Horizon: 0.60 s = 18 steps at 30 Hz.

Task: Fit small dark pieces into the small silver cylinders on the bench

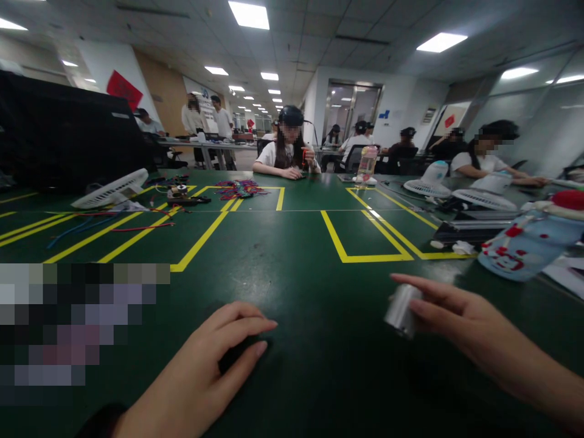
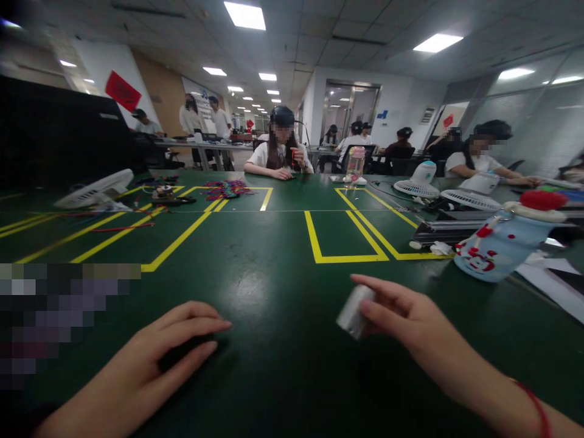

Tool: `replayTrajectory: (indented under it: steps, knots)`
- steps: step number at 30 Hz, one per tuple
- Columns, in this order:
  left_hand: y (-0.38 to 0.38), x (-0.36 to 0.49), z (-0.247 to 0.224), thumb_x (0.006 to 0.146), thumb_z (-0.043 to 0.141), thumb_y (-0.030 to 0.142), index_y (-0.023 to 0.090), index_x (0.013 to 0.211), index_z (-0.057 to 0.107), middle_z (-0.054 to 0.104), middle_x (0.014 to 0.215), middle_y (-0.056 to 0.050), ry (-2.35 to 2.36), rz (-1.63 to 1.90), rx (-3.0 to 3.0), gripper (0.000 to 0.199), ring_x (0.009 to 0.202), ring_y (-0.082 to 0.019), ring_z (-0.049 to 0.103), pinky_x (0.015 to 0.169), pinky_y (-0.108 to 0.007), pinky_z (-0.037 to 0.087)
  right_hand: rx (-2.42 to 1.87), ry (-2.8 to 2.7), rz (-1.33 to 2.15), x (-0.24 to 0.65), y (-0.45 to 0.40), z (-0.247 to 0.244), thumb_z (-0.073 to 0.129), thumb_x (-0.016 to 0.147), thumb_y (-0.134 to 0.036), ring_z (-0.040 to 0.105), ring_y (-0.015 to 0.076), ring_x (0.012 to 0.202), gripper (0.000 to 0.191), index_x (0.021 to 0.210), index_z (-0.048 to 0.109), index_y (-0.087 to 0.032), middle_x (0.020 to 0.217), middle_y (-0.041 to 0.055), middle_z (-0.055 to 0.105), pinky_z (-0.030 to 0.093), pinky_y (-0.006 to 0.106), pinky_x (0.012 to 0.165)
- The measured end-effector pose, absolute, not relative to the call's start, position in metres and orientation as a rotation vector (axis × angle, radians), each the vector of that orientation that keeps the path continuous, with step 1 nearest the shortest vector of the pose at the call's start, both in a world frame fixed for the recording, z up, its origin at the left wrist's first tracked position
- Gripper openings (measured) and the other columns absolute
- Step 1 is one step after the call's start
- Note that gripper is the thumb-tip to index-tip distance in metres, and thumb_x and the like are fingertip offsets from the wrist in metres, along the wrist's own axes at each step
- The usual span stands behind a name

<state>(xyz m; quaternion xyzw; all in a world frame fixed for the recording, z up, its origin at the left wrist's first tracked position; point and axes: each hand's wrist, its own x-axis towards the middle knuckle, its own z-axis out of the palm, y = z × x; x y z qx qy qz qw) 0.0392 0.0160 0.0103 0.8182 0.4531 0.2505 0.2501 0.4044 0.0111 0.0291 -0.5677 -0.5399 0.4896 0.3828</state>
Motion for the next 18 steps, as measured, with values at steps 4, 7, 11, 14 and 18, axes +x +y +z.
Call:
replayTrajectory:
  steps: [4,7,11,14,18]
  knots:
    - [0.006,0.069,0.016,0.085,0.059,0.017,0.036,0.124,0.051,0.056,0.123,-0.001,1.097,0.850,2.242,0.045,0.109,-0.021,0.056,0.095,-0.033,0.047,-1.011,-1.019,2.018,0.310,0.017,0.027,0.059,0.085,-0.039,0.059,0.0129,0.082,0.041,0.118,0.054,-0.016,0.093,0.0053,0.060,0.050,0.029,0.076]
    - [0.006,0.085,0.019,0.081,0.061,0.010,0.035,0.123,0.049,0.057,0.122,-0.002,1.000,0.958,2.217,0.050,0.112,-0.022,0.054,0.097,-0.034,0.046,-0.739,-0.854,2.262,0.282,0.020,0.012,0.052,0.089,-0.044,0.056,0.0088,0.079,0.033,0.100,0.056,-0.013,0.090,0.0037,0.056,0.046,0.024,0.077]
    - [0.010,0.092,0.021,0.083,0.062,0.011,0.035,0.116,0.054,0.060,0.115,0.000,0.979,0.972,2.189,0.041,0.106,-0.020,0.056,0.093,-0.032,0.047,-0.619,-0.800,2.335,0.279,0.021,-0.001,0.048,0.090,-0.051,0.053,0.0072,0.075,0.040,0.095,0.055,-0.013,0.088,0.0027,0.053,0.043,0.022,0.073]
    - [0.010,0.093,0.022,0.084,0.064,0.015,0.036,0.115,0.055,0.061,0.111,0.001,0.981,0.970,2.185,0.039,0.102,-0.020,0.058,0.088,-0.030,0.049,-0.588,-0.797,2.334,0.280,0.021,-0.003,0.048,0.089,-0.054,0.052,0.0074,0.075,0.042,0.095,0.054,-0.012,0.088,0.0028,0.051,0.043,0.022,0.071]
    - [0.009,0.090,0.023,0.083,0.063,0.018,0.032,0.111,0.055,0.064,0.107,0.000,1.089,1.045,2.212,0.033,0.097,-0.021,0.060,0.085,-0.032,0.049,-0.575,-0.806,2.275,0.276,0.014,0.000,0.042,0.091,-0.056,0.055,0.0090,0.073,0.047,0.096,0.056,-0.011,0.085,0.0045,0.054,0.043,0.023,0.071]
